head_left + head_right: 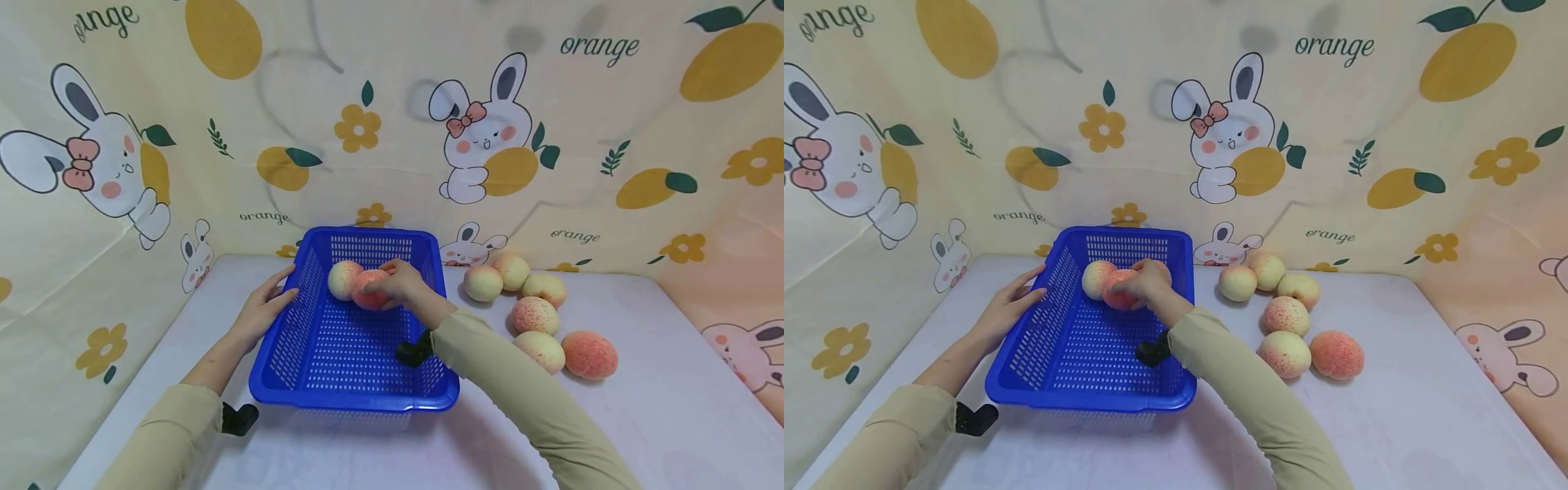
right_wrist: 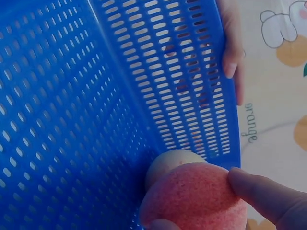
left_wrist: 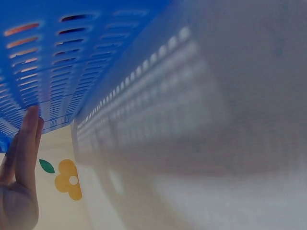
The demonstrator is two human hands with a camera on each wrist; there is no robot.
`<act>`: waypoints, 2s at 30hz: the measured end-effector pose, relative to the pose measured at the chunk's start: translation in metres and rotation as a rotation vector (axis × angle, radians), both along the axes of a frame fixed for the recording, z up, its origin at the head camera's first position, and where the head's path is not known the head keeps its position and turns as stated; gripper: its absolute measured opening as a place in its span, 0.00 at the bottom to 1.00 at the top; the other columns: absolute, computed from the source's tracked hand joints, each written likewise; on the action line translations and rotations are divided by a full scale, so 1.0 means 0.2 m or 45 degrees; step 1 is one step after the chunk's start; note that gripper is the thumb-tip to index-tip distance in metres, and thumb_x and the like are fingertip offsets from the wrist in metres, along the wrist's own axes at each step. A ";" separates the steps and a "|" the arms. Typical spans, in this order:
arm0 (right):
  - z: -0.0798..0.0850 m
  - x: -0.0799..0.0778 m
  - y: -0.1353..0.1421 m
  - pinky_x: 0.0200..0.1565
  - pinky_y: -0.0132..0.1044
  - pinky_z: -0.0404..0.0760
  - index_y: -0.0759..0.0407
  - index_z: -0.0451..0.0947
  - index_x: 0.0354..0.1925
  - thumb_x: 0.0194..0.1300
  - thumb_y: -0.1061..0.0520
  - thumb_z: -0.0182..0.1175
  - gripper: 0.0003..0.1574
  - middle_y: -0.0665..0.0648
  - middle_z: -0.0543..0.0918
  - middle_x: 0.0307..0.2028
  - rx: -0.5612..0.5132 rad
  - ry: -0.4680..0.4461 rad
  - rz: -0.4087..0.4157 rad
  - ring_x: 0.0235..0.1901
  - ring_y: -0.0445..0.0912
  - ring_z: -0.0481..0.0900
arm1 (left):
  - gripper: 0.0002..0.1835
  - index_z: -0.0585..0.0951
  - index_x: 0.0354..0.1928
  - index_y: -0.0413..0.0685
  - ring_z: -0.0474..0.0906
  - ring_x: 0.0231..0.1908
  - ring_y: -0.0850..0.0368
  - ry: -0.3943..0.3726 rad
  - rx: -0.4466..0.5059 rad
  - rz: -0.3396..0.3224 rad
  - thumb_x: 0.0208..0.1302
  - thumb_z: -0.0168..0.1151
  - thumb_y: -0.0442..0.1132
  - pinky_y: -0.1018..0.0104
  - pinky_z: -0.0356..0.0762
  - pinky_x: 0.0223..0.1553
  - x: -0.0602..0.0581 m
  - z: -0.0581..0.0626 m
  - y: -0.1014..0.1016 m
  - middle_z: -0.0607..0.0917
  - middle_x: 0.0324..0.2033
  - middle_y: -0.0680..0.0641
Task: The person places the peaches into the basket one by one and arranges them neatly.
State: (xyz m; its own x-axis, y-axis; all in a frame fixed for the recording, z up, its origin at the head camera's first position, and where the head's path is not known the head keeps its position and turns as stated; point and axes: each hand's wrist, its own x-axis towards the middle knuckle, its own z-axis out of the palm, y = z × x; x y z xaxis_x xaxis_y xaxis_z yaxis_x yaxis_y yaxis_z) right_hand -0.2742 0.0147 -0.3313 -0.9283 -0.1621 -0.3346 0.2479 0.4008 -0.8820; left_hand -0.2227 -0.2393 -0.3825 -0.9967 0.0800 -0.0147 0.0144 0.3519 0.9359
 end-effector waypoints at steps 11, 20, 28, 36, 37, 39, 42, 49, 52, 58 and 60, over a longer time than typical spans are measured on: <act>-0.04 -0.02 -0.02 0.39 0.46 0.85 0.73 0.68 0.55 0.50 0.74 0.67 0.34 0.70 0.69 0.56 0.004 0.026 -0.046 0.43 0.60 0.82 | 0.32 0.51 0.76 0.57 0.81 0.49 0.41 0.005 -0.011 0.005 0.74 0.48 0.47 0.60 0.84 0.41 0.00 0.00 0.00 0.70 0.62 0.30; -0.05 -0.02 0.01 0.46 0.49 0.83 0.72 0.71 0.54 0.54 0.71 0.65 0.28 0.67 0.71 0.57 -0.042 0.036 0.041 0.54 0.61 0.77 | 0.32 0.51 0.76 0.57 0.79 0.51 0.39 -0.003 -0.018 0.008 0.74 0.48 0.47 0.59 0.84 0.42 0.00 0.00 0.00 0.69 0.63 0.30; -0.02 -0.01 0.09 0.57 0.48 0.78 0.67 0.71 0.59 0.56 0.66 0.65 0.31 0.65 0.75 0.57 -0.091 0.062 0.066 0.53 0.52 0.77 | 0.33 0.52 0.75 0.58 0.78 0.52 0.39 -0.016 -0.064 0.020 0.73 0.48 0.50 0.58 0.84 0.44 0.00 0.00 0.01 0.69 0.64 0.30; 0.02 0.03 0.19 0.54 0.40 0.80 0.68 0.73 0.58 0.59 0.63 0.64 0.28 0.63 0.80 0.51 -0.179 0.129 0.126 0.43 0.44 0.80 | 0.33 0.52 0.75 0.56 0.80 0.50 0.41 -0.026 -0.069 0.021 0.73 0.48 0.51 0.59 0.84 0.43 0.00 0.00 0.01 0.70 0.63 0.30; 0.03 0.04 0.20 0.53 0.38 0.81 0.69 0.73 0.58 0.60 0.64 0.64 0.27 0.63 0.81 0.51 -0.211 0.131 0.136 0.43 0.44 0.80 | 0.33 0.52 0.75 0.57 0.79 0.51 0.41 -0.027 -0.069 0.023 0.73 0.48 0.51 0.58 0.84 0.43 0.01 0.00 0.01 0.70 0.63 0.30; 0.04 0.05 0.23 0.51 0.36 0.81 0.71 0.71 0.59 0.62 0.64 0.62 0.28 0.64 0.80 0.51 -0.275 0.128 0.165 0.45 0.46 0.81 | 0.33 0.51 0.76 0.57 0.78 0.52 0.39 -0.029 -0.071 0.020 0.73 0.48 0.51 0.56 0.84 0.44 0.01 0.00 0.01 0.69 0.63 0.30; 0.05 0.06 0.27 0.53 0.36 0.80 0.71 0.69 0.61 0.63 0.63 0.61 0.29 0.67 0.79 0.53 -0.307 0.135 0.189 0.50 0.49 0.81 | 0.33 0.50 0.76 0.58 0.76 0.54 0.36 -0.030 -0.075 0.016 0.74 0.47 0.51 0.54 0.83 0.45 0.01 0.00 0.01 0.68 0.64 0.30; 0.04 0.06 0.38 0.58 0.44 0.77 0.72 0.69 0.61 0.65 0.62 0.59 0.28 0.68 0.76 0.57 -0.296 0.201 0.118 0.55 0.57 0.78 | 0.33 0.50 0.76 0.59 0.75 0.55 0.35 -0.027 -0.088 0.015 0.74 0.47 0.51 0.54 0.83 0.45 0.01 0.00 0.01 0.66 0.65 0.30; 0.03 0.05 0.42 0.54 0.41 0.79 0.71 0.70 0.60 0.66 0.60 0.59 0.27 0.69 0.77 0.56 -0.268 0.245 0.095 0.50 0.53 0.81 | 0.33 0.50 0.76 0.59 0.75 0.55 0.35 -0.027 -0.087 0.015 0.74 0.47 0.52 0.54 0.83 0.45 0.01 0.00 0.01 0.66 0.65 0.30; 0.02 0.06 0.50 0.55 0.39 0.79 0.69 0.70 0.60 0.66 0.56 0.60 0.28 0.67 0.76 0.58 -0.202 0.261 0.033 0.52 0.53 0.79 | 0.33 0.50 0.76 0.59 0.76 0.54 0.36 -0.028 -0.085 0.019 0.74 0.47 0.52 0.55 0.84 0.44 0.01 0.00 0.00 0.67 0.65 0.30; 0.02 0.06 0.52 0.56 0.41 0.78 0.70 0.69 0.61 0.67 0.56 0.59 0.29 0.67 0.76 0.58 -0.208 0.252 0.013 0.56 0.57 0.77 | 0.33 0.50 0.76 0.59 0.77 0.54 0.36 -0.029 -0.081 0.016 0.74 0.47 0.51 0.56 0.84 0.44 0.01 0.01 0.01 0.67 0.65 0.30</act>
